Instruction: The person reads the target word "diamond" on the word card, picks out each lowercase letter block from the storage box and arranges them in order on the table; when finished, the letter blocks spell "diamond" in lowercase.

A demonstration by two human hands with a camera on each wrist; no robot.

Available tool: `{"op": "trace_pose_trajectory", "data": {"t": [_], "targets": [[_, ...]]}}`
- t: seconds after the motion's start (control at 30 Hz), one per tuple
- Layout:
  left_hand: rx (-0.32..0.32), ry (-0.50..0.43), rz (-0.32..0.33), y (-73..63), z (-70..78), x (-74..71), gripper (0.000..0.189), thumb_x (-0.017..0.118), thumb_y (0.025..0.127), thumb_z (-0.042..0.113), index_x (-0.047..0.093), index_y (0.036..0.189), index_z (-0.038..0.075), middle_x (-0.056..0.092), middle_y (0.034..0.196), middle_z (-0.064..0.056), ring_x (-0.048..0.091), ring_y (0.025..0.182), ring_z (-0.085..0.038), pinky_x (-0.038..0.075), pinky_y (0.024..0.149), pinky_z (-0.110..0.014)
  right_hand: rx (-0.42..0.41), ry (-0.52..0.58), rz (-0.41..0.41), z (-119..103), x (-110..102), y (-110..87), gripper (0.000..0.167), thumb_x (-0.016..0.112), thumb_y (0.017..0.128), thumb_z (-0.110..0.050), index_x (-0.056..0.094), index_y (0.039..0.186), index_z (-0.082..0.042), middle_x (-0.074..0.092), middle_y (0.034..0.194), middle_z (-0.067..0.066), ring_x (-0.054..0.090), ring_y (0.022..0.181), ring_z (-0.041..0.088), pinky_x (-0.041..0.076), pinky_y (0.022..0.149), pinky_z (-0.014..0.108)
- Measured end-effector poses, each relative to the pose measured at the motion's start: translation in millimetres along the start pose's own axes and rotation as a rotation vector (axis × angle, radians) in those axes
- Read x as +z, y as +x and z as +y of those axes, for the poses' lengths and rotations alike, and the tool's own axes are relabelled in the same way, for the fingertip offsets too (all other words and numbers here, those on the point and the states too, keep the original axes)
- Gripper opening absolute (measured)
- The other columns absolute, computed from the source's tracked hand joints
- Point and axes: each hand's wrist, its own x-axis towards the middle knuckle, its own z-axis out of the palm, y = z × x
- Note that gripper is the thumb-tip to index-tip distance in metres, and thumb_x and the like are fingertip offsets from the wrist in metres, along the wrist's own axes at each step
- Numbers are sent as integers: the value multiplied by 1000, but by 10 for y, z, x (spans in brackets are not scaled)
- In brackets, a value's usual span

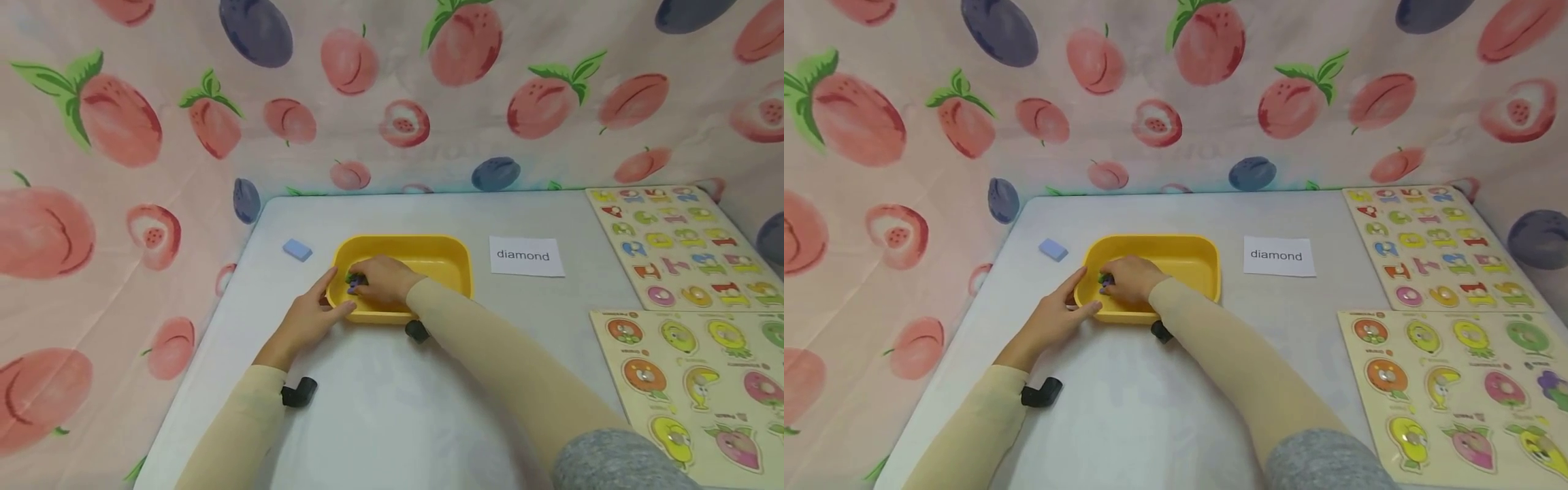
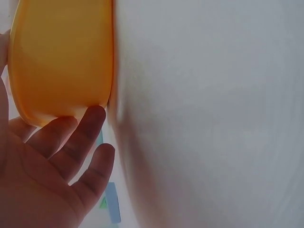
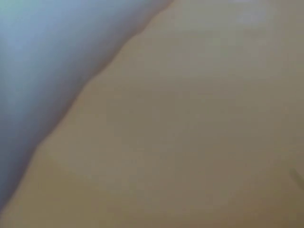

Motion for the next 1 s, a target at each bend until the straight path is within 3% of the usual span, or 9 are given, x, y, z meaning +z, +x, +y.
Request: {"op": "trace_pose_trajectory", "data": {"t": [0.17, 0.5, 0.7, 1.0], "targets": [[8, 6, 7, 8, -8, -2, 91, 67, 90, 57, 19, 162, 30, 35, 159, -13, 47, 134, -36, 40, 107, -53, -15, -13, 12, -8, 12, 20, 41, 62, 101, -28, 61, 138, -11, 65, 130, 3, 60, 115, 18, 41, 107, 33], [12, 15, 15, -2, 15, 0, 90, 68, 89, 56, 21, 162, 29, 38, 156, -14, 50, 131, -35, 40, 107, -53, -3, -86, 35, 3, 11, 29, 40, 60, 101, -27, 62, 137, -10, 61, 134, 6, 53, 125, 27, 38, 110, 38], [10, 17, 15, 10, 11, 10, 90, 68, 90, 55, 20, 162, 29, 38, 157, -14, 51, 129, -35, 42, 105, -52, 7, -32, 20, 9, 17, 34, 36, 54, 103, -13, 61, 137, -9, 61, 137, 5, 52, 127, 25, 36, 112, 36], [2, 4, 11, 15, 6, 19, 92, 68, 89, 57, 20, 162, 29, 40, 155, -14, 53, 127, -33, 44, 104, -50, 18, 18, -12, 13, 26, 33, 35, 62, 99, -11, 63, 134, -5, 64, 131, 7, 57, 121, 21, 39, 109, 34]]}}
